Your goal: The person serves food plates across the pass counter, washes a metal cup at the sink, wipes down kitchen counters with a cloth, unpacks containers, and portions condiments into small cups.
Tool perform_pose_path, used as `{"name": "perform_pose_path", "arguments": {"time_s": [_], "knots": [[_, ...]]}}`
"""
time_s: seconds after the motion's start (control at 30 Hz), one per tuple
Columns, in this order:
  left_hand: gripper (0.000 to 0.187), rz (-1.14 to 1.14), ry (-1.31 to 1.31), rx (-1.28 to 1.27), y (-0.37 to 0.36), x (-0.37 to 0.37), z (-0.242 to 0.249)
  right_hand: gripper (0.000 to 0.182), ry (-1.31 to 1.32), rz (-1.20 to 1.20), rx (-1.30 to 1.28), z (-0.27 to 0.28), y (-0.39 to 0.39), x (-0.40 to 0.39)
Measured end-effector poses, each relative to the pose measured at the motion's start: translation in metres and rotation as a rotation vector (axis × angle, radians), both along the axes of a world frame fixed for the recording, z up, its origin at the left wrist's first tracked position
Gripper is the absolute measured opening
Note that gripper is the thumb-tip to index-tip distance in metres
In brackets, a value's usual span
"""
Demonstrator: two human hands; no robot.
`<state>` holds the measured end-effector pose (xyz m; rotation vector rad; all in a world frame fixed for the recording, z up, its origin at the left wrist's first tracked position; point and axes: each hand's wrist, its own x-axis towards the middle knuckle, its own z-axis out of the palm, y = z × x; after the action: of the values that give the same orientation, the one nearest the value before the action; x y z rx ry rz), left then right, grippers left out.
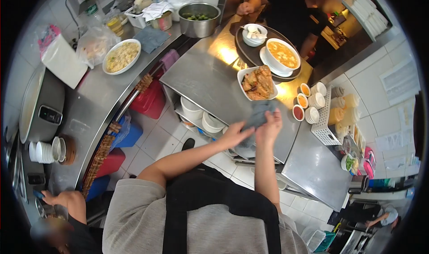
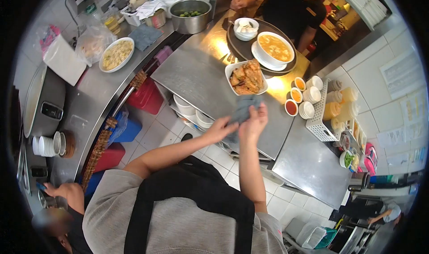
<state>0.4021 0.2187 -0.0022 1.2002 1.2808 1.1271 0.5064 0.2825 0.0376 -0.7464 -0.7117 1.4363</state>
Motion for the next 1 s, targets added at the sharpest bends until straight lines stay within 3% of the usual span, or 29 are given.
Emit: {"name": "perform_pose_path", "arguments": {"time_s": [0.07, 0.13, 0.2, 0.27, 0.33, 0.37, 0.43, 0.47, 0.5, 0.53, 0.57, 0.67, 0.7, 0.73, 0.77, 0.8, 0.87, 0.9, 0.93, 1.0], "knots": [[0.033, -0.066, -0.021, -0.076, -0.025, -0.011, -0.014, 0.028, -0.076, -0.104, 0.146, 0.013, 0.008, 0.012], [0.026, -0.097, -0.044, -0.147, -0.04, -0.025, -0.016, 0.029, -0.11, -0.014, 0.187, 0.033, -0.005, 0.01], [0.019, 0.24, -0.004, 0.259, -0.049, -0.043, 0.003, 0.03, -0.128, 0.102, 0.245, 0.022, -0.02, -0.004], [0.022, 0.256, 0.043, 0.327, -0.051, -0.069, 0.031, 0.034, -0.49, 0.321, 0.429, -0.014, -0.043, -0.026], [0.028, 0.322, 0.612, 0.611, -0.048, -0.095, 0.042, 0.041, -0.6, 0.609, 0.466, -0.019, -0.06, -0.057], [0.028, 0.339, 0.625, 0.608, -0.047, -0.113, 0.043, 0.036, -0.439, 0.571, 0.159, -0.017, -0.068, -0.08], [0.03, 0.323, -0.144, 0.441, -0.041, -0.159, 0.039, 0.032, -0.381, 0.571, 0.155, -0.024, -0.059, -0.107], [0.026, 0.526, -0.18, 0.395, -0.038, -0.2, 0.036, 0.029, -0.324, 0.553, 0.144, -0.026, -0.053, -0.121], [0.027, 0.769, -0.307, 0.354, -0.034, -0.251, 0.021, 0.027, -0.444, 0.474, 0.202, -0.014, -0.047, -0.134], [0.039, 0.976, -0.605, 0.327, -0.043, -0.291, 0.018, 0.027, -0.437, 0.465, 0.204, -0.002, -0.037, -0.143], [0.054, 1.126, -0.607, 0.237, -0.053, -0.333, 0.015, 0.027, -0.569, 0.421, 0.319, 0.01, -0.025, -0.15], [0.072, 1.124, -0.525, -0.081, -0.069, -0.431, 0.005, 0.035, -0.965, 0.207, 0.649, 0.025, 0.012, -0.184], [0.066, 1.019, -0.546, -0.168, -0.071, -0.464, -0.013, 0.037, -1.155, 0.1, 0.794, 0.011, 0.03, -0.198], [0.06, 0.84, -0.737, -0.272, -0.073, -0.498, -0.032, 0.045, -1.319, 0.119, 0.836, -0.016, 0.045, -0.217], [0.053, 0.889, -0.784, -0.332, -0.069, -0.514, -0.04, 0.053, -1.476, 0.217, 0.844, -0.04, 0.054, -0.238], [0.051, 0.82, -0.673, -0.178, -0.069, -0.524, -0.053, 0.052, -1.667, 0.19, 0.861, -0.039, 0.043, -0.258], [0.044, 0.927, -0.666, -0.079, -0.058, -0.521, -0.053, 0.039, -1.669, 0.177, 1.132, -0.054, 0.057, -0.275], [0.037, 0.964, -0.731, -0.222, -0.056, -0.523, -0.045, 0.034, -1.669, 0.115, 1.099, -0.057, 0.058, -0.273], [0.031, 0.832, -0.735, -0.261, -0.065, -0.521, -0.033, 0.034, -1.712, 0.074, 1.02, -0.057, 0.057, -0.254], [0.024, 0.81, -0.712, -0.269, -0.075, -0.54, -0.053, 0.032, -1.756, -0.036, 0.897, -0.048, 0.045, -0.216]]}}
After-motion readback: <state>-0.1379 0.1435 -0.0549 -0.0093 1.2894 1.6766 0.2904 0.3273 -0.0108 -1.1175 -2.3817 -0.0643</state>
